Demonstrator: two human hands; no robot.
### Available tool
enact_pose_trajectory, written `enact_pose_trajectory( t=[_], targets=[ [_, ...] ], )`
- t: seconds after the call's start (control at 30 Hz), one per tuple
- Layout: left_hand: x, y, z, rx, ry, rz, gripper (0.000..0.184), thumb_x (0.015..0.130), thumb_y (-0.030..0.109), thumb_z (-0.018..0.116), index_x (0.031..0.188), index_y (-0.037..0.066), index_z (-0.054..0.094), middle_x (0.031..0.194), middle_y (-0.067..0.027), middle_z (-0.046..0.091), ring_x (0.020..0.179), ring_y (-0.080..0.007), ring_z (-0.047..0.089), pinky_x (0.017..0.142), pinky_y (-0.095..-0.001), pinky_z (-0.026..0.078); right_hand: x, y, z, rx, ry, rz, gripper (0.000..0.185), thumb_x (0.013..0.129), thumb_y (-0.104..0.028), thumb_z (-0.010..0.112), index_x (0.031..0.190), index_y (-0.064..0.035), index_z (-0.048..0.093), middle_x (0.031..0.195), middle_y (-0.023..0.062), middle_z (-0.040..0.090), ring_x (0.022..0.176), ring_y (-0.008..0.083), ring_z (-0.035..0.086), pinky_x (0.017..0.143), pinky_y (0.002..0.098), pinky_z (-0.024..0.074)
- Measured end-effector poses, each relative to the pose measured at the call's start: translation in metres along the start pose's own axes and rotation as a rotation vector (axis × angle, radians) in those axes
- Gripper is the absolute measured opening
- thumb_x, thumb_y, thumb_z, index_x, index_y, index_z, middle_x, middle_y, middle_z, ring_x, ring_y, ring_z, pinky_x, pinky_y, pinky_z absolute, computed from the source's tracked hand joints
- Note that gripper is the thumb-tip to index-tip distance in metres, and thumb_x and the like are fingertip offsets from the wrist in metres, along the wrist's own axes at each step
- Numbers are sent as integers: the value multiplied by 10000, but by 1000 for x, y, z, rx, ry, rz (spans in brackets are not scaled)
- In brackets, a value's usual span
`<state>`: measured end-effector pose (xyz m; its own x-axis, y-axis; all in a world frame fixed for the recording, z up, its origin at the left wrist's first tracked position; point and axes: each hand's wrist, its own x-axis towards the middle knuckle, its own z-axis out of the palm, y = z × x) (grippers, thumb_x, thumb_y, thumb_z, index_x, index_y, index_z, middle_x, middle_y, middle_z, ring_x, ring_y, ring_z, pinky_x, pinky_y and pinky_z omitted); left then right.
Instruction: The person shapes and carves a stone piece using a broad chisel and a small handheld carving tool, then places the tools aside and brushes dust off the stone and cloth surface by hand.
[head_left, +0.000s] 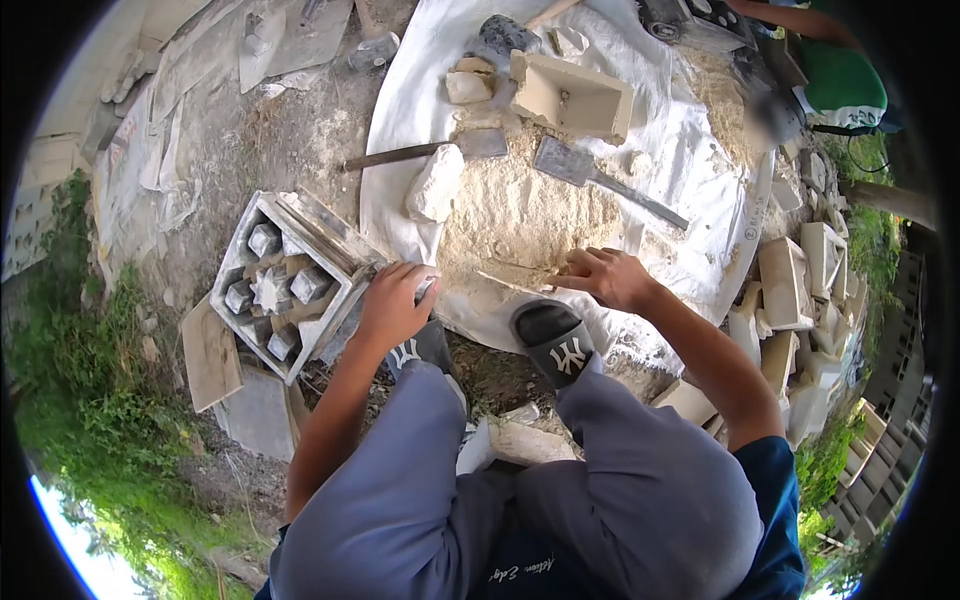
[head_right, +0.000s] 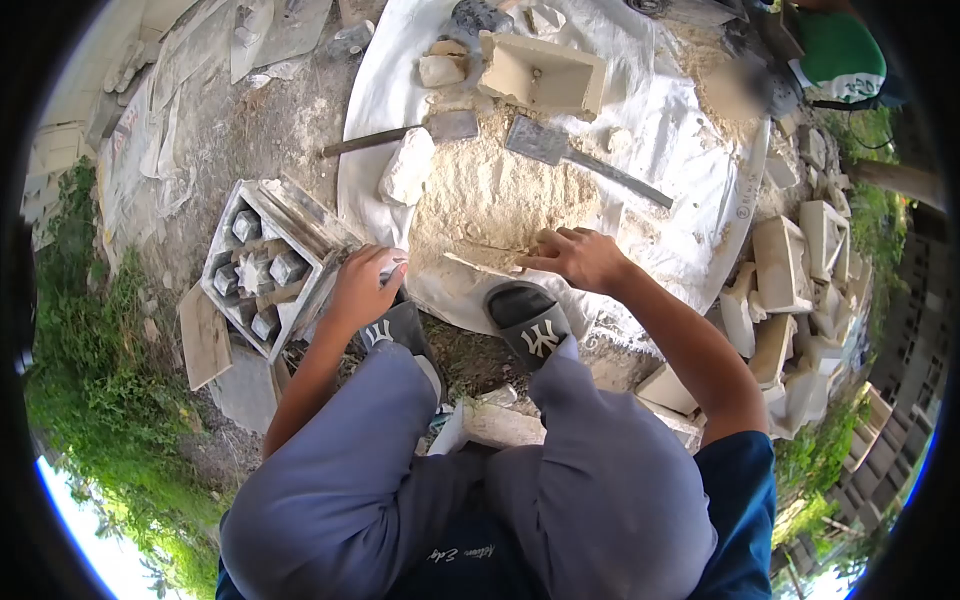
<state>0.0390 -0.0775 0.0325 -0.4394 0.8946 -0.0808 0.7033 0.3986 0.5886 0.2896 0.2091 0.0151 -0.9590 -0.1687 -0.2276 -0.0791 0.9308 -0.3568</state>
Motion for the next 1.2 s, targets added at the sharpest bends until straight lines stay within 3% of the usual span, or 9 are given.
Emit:
enact_pose_trajectory(
  t=[0.07,0.23,0.33,0.47,0.7,0.87,1.0,1.1,1.2],
  targets=[
    [-11,1,5,177,-65,67,182,890,226,617,937,63,684,934,-109,677,975,-296,624,925,-420,417,7,-6,2,13,49,-92,468,943,-163,483,1341,-405,531,1136,44,529,999,214,621,661,329,603],
    [-14,1,12,233,-106,48,215,892,262,619,942,65,691,937,-93,686,974,-269,631,937,-415,404,41,-21,-7,-14,-214,-41,385,962,-243,476,1302,-402,564,1056,38,554,934,194,634,623,334,596],
    [-14,-1,12,254,-129,31,224,893,268,617,951,67,696,931,-89,689,973,-264,634,941,-419,399,54,-2,-23,-86,-157,-63,401,945,-191,526,1286,-393,582,1004,23,582,919,181,646,644,321,600],
    [-15,3,6,309,-248,7,257,890,292,626,1010,77,700,983,-75,690,1025,-237,617,966,-426,380,54,31,-18,-160,-3,-80,367,928,-117,561,1194,-352,654,984,0,572,898,162,662,535,300,580],
    [-28,23,15,484,-345,161,327,841,348,689,1085,132,695,1137,-32,637,1159,-226,532,989,-489,348,44,13,-18,-116,130,-56,311,946,-156,549,1180,-333,653,956,-5,566,830,163,666,499,308,554],
    [-24,23,36,665,-547,209,303,838,227,641,1128,140,663,1071,-32,627,1131,-236,527,974,-515,352,29,19,-22,156,214,236,292,946,-173,574,1206,-285,646,968,17,612,746,212,672,547,367,551],
    [-21,23,33,632,-540,293,294,842,154,596,1130,115,634,1007,-49,628,1084,-241,550,972,-506,366,13,31,-22,247,326,230,273,943,-179,600,1197,-263,654,994,34,627,739,258,667,604,384,559],
    [-19,27,20,438,-340,346,224,824,83,584,1046,80,610,903,-86,623,991,-255,578,932,-421,409,3,31,-37,273,339,237,287,907,-105,632,1171,-212,671,999,36,636,773,267,672,621,373,541],
    [-14,21,16,205,-101,151,148,836,1,561,981,2,530,900,-174,599,908,-369,592,821,-448,467,-1,37,-35,314,362,280,289,907,-92,630,1170,-207,669,1004,47,636,770,275,670,620,376,532]
  ],
)
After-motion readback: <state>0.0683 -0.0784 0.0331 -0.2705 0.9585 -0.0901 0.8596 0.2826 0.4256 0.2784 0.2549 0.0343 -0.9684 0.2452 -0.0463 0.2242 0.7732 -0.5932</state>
